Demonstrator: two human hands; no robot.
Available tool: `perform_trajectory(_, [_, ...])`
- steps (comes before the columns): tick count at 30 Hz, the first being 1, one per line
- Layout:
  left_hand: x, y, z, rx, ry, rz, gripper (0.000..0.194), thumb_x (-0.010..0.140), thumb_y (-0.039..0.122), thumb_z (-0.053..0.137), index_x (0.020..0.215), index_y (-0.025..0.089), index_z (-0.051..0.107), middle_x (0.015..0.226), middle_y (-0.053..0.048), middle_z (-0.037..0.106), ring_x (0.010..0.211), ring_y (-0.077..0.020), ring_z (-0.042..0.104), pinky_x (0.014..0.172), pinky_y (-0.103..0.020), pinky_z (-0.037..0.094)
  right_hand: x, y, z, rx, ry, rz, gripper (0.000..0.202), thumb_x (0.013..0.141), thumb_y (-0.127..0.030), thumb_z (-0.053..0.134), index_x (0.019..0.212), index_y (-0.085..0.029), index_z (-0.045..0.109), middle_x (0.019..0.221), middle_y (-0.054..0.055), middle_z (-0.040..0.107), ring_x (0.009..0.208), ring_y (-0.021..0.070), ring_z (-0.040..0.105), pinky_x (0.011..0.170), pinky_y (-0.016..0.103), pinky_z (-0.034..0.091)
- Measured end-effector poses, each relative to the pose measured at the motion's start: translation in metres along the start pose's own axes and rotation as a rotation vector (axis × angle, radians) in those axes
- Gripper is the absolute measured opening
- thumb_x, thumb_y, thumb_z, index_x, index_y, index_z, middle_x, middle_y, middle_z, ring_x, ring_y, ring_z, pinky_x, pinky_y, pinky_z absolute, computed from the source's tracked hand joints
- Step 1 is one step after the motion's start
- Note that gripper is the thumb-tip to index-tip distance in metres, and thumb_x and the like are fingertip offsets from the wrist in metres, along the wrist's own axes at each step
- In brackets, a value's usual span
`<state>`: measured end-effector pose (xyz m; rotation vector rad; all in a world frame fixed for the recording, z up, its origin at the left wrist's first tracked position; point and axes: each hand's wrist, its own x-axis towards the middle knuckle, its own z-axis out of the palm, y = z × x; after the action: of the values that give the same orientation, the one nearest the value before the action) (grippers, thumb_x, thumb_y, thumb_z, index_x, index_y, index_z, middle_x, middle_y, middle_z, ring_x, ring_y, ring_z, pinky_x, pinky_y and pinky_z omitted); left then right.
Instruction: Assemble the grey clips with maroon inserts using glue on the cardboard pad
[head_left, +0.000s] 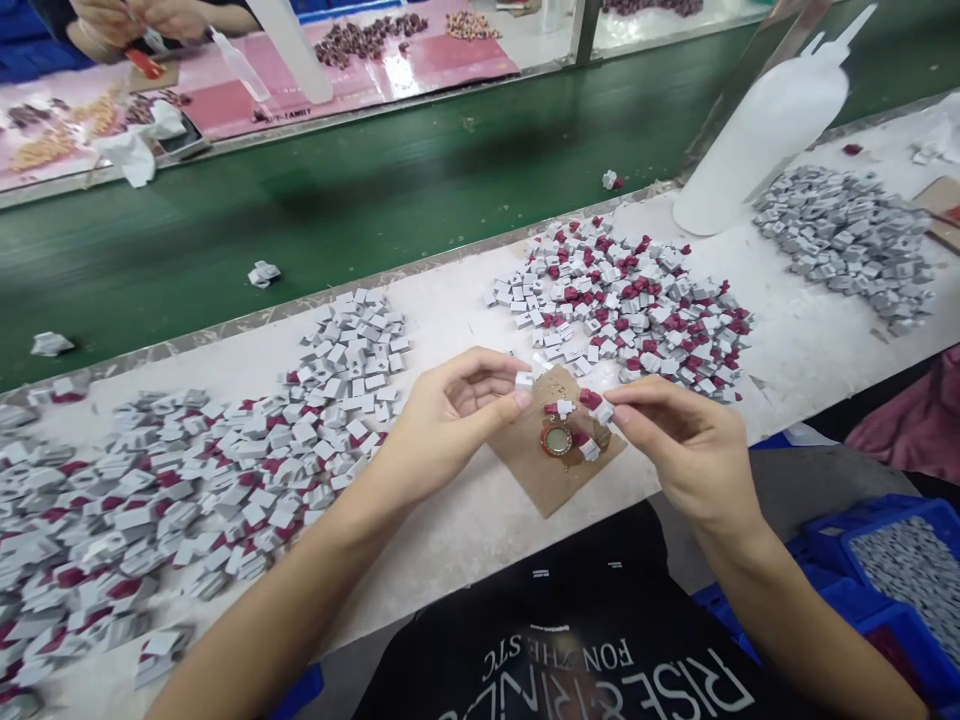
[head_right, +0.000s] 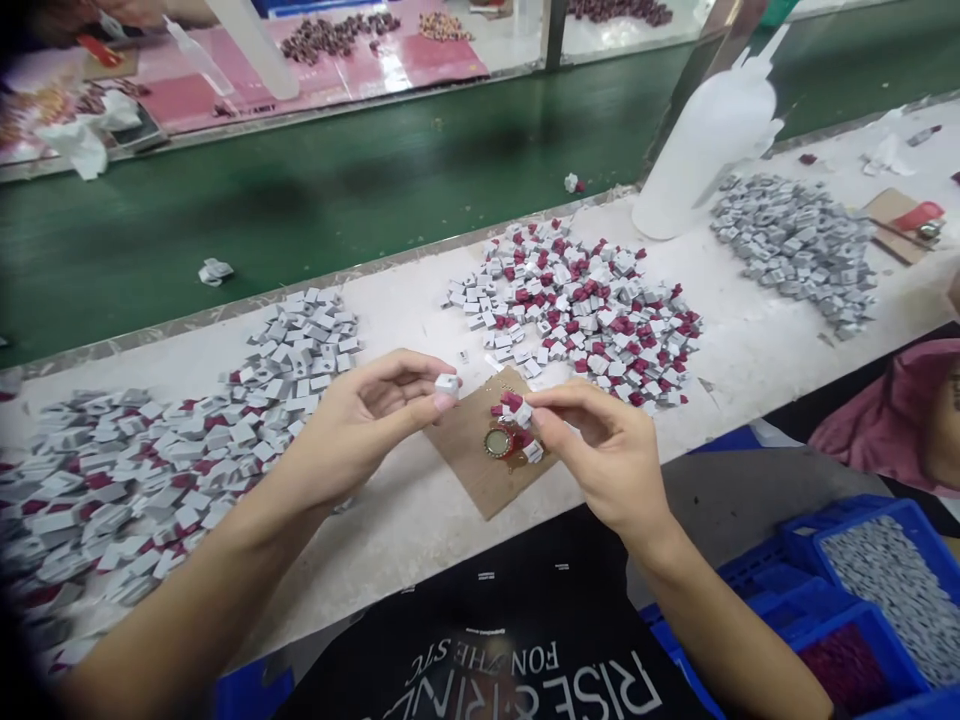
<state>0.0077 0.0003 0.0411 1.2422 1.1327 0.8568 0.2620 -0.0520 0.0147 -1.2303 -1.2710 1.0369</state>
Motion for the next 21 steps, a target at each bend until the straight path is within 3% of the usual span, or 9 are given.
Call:
perform_trajectory(5, [0.011, 0.003, 0.019, -0.172, -0.114, -0.024, 0.037, 0.086, 0.043, 0.102, 0.112, 0.021, 0.084, 0.112, -0.009, 0.088, 0.107, -0.0266, 0.084, 0.1, -0.04, 0.071, 0.015, 0.004, 0.011, 0.197, 0.026, 0.093, 0.007, 0.102, -0.038, 0.089, 0.108, -0.036, 0.091, 0.106, 0.004, 0.087, 0.091, 0.0243, 0.082, 0.077, 0.039, 0.07])
perform_trajectory(11, [0.021, 0.0, 0.02, -0.207, -0.124, -0.027, 0.04, 0.083, 0.042, 0.105, 0.11, 0.02, 0.085, 0.108, -0.009, 0.089, 0.102, -0.0235, 0.084, 0.098, -0.036, 0.071, 0.019, 0.004, 0.018, 0.179, 0.039, 0.102, 0.012, 0.101, -0.044, 0.089, 0.105, -0.033, 0.09, 0.101, 0.004, 0.087, 0.087, 0.024, 0.082, 0.073, 0.038, 0.07])
perform_trajectory(17, [0.021, 0.001, 0.019, -0.169, -0.143, -0.017, 0.036, 0.086, 0.039, 0.103, 0.11, 0.019, 0.085, 0.106, -0.008, 0.089, 0.101, -0.0228, 0.085, 0.096, -0.035, 0.071, 0.023, -0.002, 0.019, 0.14, 0.001, 0.09, 0.007, 0.102, -0.037, 0.088, 0.104, -0.031, 0.092, 0.097, 0.004, 0.087, 0.083, 0.0219, 0.082, 0.068, 0.032, 0.069])
perform_trajectory(21, [0.019, 0.003, 0.018, -0.144, -0.152, 0.011, 0.026, 0.087, 0.034, 0.101, 0.103, 0.02, 0.086, 0.102, -0.006, 0.089, 0.096, -0.0216, 0.086, 0.093, -0.035, 0.072, 0.03, -0.004, 0.018, 0.145, -0.103, 0.011, 0.009, 0.103, -0.028, 0.086, 0.107, -0.031, 0.093, 0.1, 0.004, 0.088, 0.091, 0.02, 0.085, 0.079, 0.029, 0.07])
